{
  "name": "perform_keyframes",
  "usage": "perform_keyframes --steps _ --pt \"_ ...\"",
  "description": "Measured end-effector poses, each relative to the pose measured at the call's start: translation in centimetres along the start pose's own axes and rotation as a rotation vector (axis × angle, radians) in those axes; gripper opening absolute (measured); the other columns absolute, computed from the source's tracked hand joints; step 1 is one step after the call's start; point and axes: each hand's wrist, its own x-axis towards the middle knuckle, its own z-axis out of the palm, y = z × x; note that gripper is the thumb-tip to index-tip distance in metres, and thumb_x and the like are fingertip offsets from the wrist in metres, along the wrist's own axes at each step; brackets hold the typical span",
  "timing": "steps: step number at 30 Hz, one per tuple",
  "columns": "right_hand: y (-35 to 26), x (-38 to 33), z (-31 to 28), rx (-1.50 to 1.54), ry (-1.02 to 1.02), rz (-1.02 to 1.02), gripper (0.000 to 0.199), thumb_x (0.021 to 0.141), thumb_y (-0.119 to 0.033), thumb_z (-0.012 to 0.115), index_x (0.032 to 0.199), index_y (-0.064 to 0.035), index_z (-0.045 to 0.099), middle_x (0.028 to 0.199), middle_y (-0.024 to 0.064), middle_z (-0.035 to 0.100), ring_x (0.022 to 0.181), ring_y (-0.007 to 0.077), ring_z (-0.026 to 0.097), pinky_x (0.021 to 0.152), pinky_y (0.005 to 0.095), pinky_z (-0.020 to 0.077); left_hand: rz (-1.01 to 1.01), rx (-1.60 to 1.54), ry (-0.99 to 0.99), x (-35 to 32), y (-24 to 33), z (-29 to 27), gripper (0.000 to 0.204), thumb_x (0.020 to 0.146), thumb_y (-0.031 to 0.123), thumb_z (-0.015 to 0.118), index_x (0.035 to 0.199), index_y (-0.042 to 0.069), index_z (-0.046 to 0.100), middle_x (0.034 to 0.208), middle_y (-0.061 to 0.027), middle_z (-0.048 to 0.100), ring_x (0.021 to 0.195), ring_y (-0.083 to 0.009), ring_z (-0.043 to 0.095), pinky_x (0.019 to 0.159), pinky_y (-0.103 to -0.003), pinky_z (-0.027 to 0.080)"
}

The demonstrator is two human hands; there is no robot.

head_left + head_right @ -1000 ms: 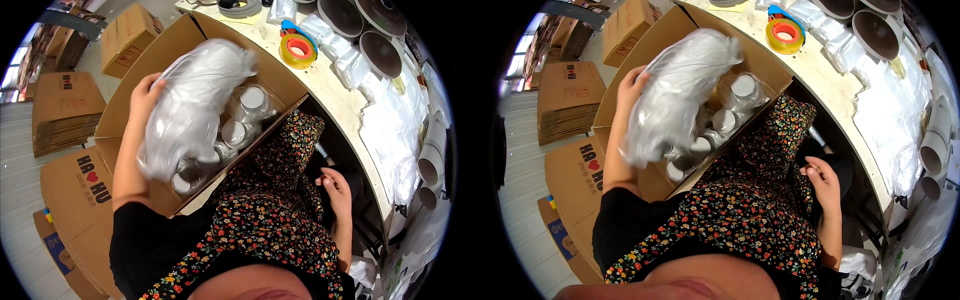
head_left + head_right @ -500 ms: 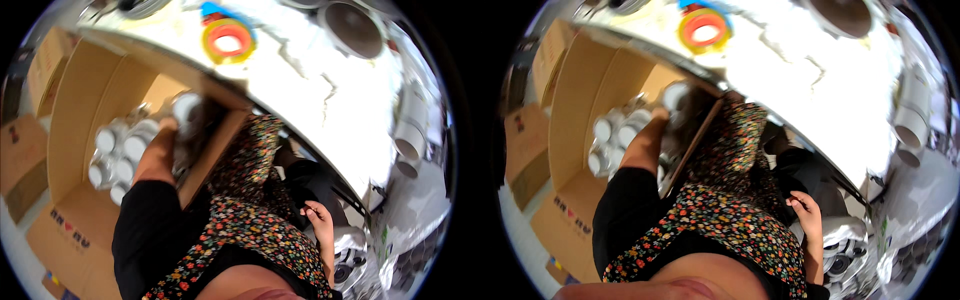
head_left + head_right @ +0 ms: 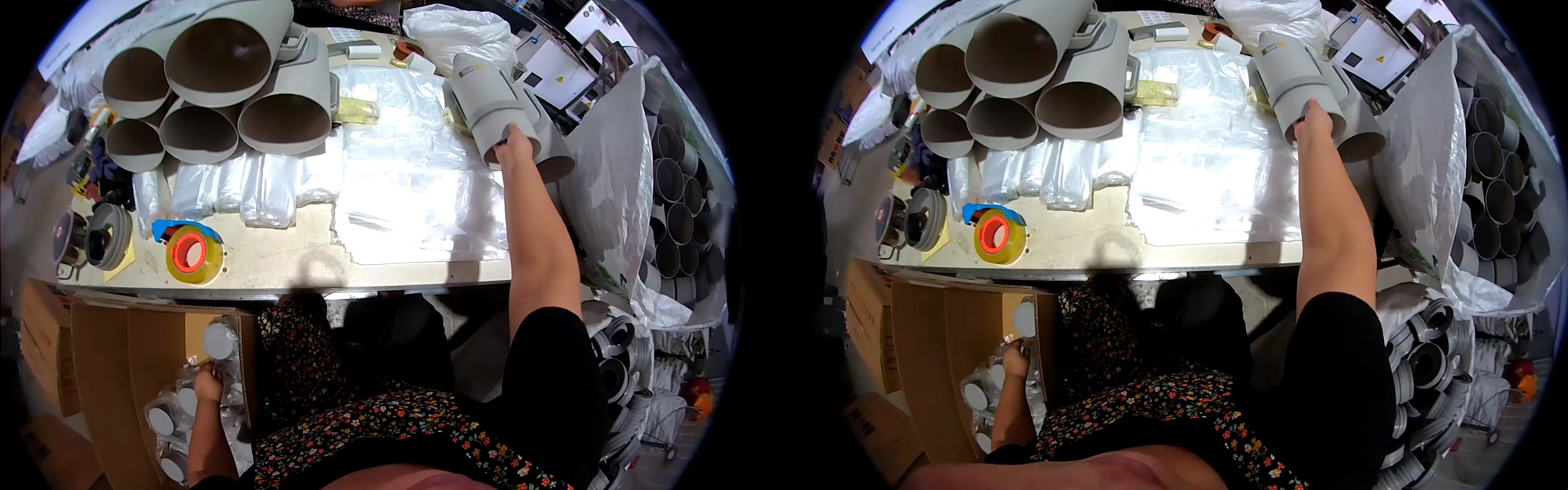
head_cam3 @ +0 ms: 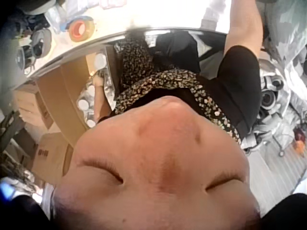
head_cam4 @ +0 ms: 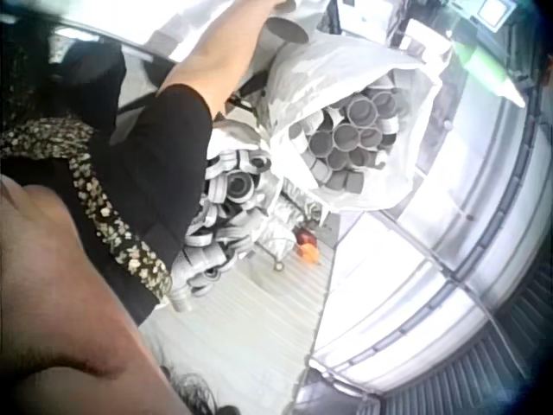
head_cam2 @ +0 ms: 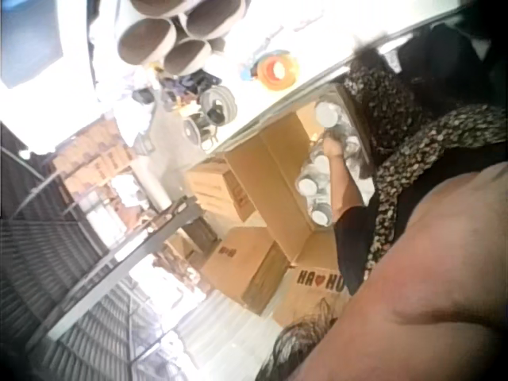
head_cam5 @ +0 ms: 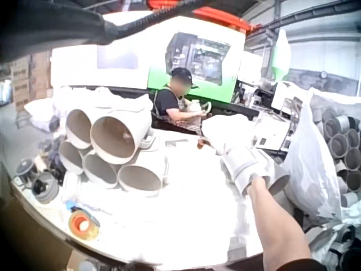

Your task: The person assembles and packs gray electric kettles into a cardboard box. They pick up a kettle body, attach a lid, wrap the unit in a plastic bag, and place it into a box. The process is repeated for multiple units until the box is full, after which the person seals the box with tape.

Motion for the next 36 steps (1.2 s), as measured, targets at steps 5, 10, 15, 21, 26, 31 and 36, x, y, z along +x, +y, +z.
perform_keyframes --steps 5,10,15,21,26,31,36 --pt "-4.1 -9.2 -1.8 -0.132 -0.358 -0.091 0.035 0.086 -0.014 0.06 0.114 0.0029 0.049 0.104 0.0092 0.057 0.093 0.019 0.056 0.077 0.0311 0.0472 -0.06 -0.267 0.223 -3.1 6.6 -8.8 0.027 0.083 0.01 0.057 0.108 0.003 0.06 0.1 -0.019 0.062 0.091 -0.0309 0.061 0.077 -0.036 0.049" --pt "-11.1 -23.1 -15.3 -0.49 -0.795 -0.061 0.026 0.085 -0.012 0.06 0.109 -0.0007 0.057 0.101 0.0063 0.061 0.091 0.017 0.057 0.082 0.0292 0.0439 0.349 -0.848 0.279 -1.4 18.8 -15.5 0.026 0.087 0.008 0.054 0.111 -0.002 0.057 0.111 -0.0127 0.058 0.101 -0.0208 0.057 0.087 -0.031 0.044" --pt "-14.6 -29.2 -17.8 -0.712 -1.795 -0.668 0.013 0.084 -0.016 0.059 0.092 -0.0056 0.061 0.089 0.0095 0.061 0.085 0.0246 0.058 0.091 0.0391 0.0389 0.888 -0.748 -0.142 -2.3 32.5 -18.7 0.069 0.084 0.049 0.056 0.129 -0.002 0.041 0.126 -0.0138 0.049 0.118 -0.0237 0.044 0.101 -0.034 0.032" --pt "-21.4 -29.9 -18.7 -1.123 -1.17 -0.918 0.024 0.078 -0.018 0.065 0.1 -0.0088 0.06 0.1 0.007 0.06 0.099 0.0253 0.056 0.088 0.0335 0.0439 0.594 -0.995 -0.626 -3.5 33.6 -13.8 0.059 0.079 0.039 0.067 0.118 -0.001 0.048 0.101 -0.0049 0.057 0.082 -0.0108 0.054 0.07 -0.024 0.045" --pt "-26.9 -14.3 -21.5 -1.221 -0.088 -1.059 0.048 0.08 -0.027 0.062 0.121 -0.0063 0.049 0.113 0.0169 0.055 0.107 0.0296 0.052 0.089 0.0371 0.0417 0.375 -1.237 -0.532 -3.5 30.9 -12.3 0.043 0.084 0.027 0.063 0.116 0.005 0.046 0.087 -0.0024 0.055 0.065 -0.0094 0.051 0.051 -0.02 0.041" --pt "-23.5 -5.3 -22.9 -0.95 -0.03 -0.342 0.072 0.066 -0.057 0.07 0.107 0.0002 0.052 0.103 0.018 0.058 0.095 0.0251 0.056 0.081 0.0327 0.0437 0.147 -1.324 -0.521 -2.5 29.2 -11.2 0.025 0.088 0.023 0.057 0.107 0.011 0.045 0.09 -0.0023 0.053 0.07 -0.0118 0.052 0.052 -0.022 0.044" --pt "-23.7 -3.2 -22.2 -1.027 0.055 -0.508 0.072 0.063 -0.051 0.073 0.108 0.0012 0.052 0.109 0.0199 0.056 0.099 0.0287 0.054 0.085 0.0368 0.0423 0.016 -1.363 -0.526 -3.6 29.0 -11.3 0.021 0.092 0.029 0.05 0.102 0.01 0.045 0.087 -0.0032 0.054 0.067 -0.0133 0.054 0.052 -0.026 0.049"
